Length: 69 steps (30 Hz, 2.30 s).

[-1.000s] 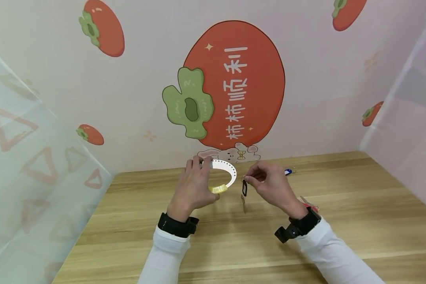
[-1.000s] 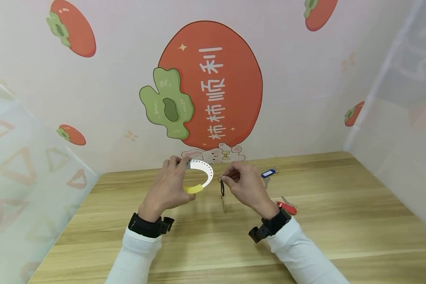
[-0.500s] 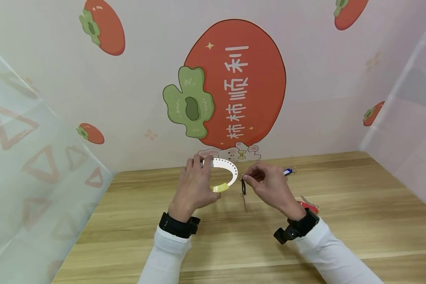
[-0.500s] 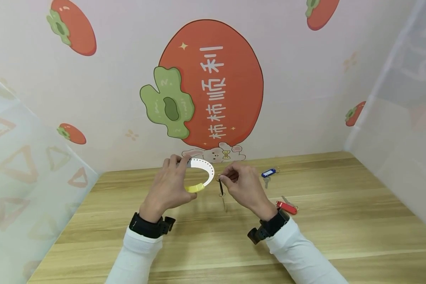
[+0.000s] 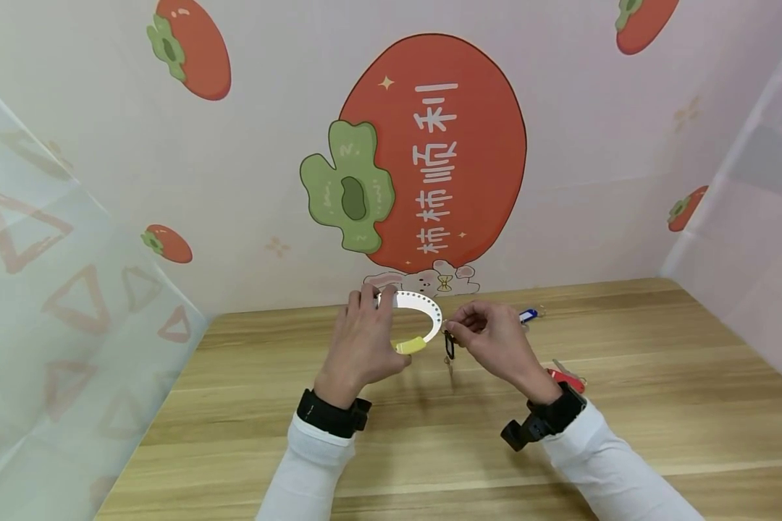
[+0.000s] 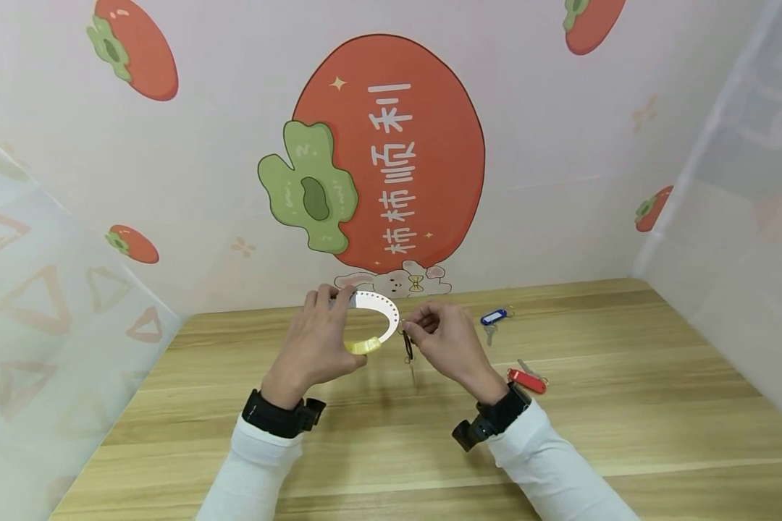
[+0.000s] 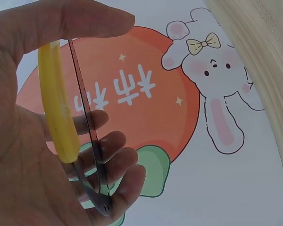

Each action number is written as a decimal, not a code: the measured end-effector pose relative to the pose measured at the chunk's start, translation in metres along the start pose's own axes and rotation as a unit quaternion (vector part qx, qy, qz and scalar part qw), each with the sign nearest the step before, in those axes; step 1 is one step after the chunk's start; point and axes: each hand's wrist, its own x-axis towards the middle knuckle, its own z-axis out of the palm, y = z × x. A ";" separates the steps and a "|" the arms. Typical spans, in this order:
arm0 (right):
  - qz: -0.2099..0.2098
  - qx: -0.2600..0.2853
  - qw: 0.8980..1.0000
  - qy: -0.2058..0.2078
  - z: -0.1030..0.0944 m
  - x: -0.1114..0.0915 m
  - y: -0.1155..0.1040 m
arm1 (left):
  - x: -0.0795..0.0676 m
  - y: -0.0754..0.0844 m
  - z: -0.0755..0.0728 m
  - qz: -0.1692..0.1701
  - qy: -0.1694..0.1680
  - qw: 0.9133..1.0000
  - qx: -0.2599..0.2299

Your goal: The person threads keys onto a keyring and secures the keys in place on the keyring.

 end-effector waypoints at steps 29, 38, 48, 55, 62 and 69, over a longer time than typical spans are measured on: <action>0.036 0.020 0.999 0.002 0.001 -0.001 -0.003 | 0.001 0.006 0.004 0.006 0.032 0.999 0.038; 0.042 0.019 0.999 0.002 0.000 -0.002 -0.002 | 0.000 0.008 0.004 0.014 0.047 0.997 0.053; 0.035 0.005 0.999 0.002 -0.001 -0.002 -0.001 | 0.000 0.009 0.006 0.016 0.052 0.996 0.064; 0.039 0.008 0.999 0.002 -0.001 -0.002 -0.001 | 0.001 0.010 0.006 0.019 0.061 0.996 0.070; 0.035 -0.002 0.999 0.013 -0.001 -0.002 -0.002 | 0.000 0.010 0.006 0.017 0.061 0.996 0.064; 0.034 0.000 0.999 0.016 0.000 -0.002 -0.001 | 0.000 0.010 0.006 0.014 0.055 0.996 0.062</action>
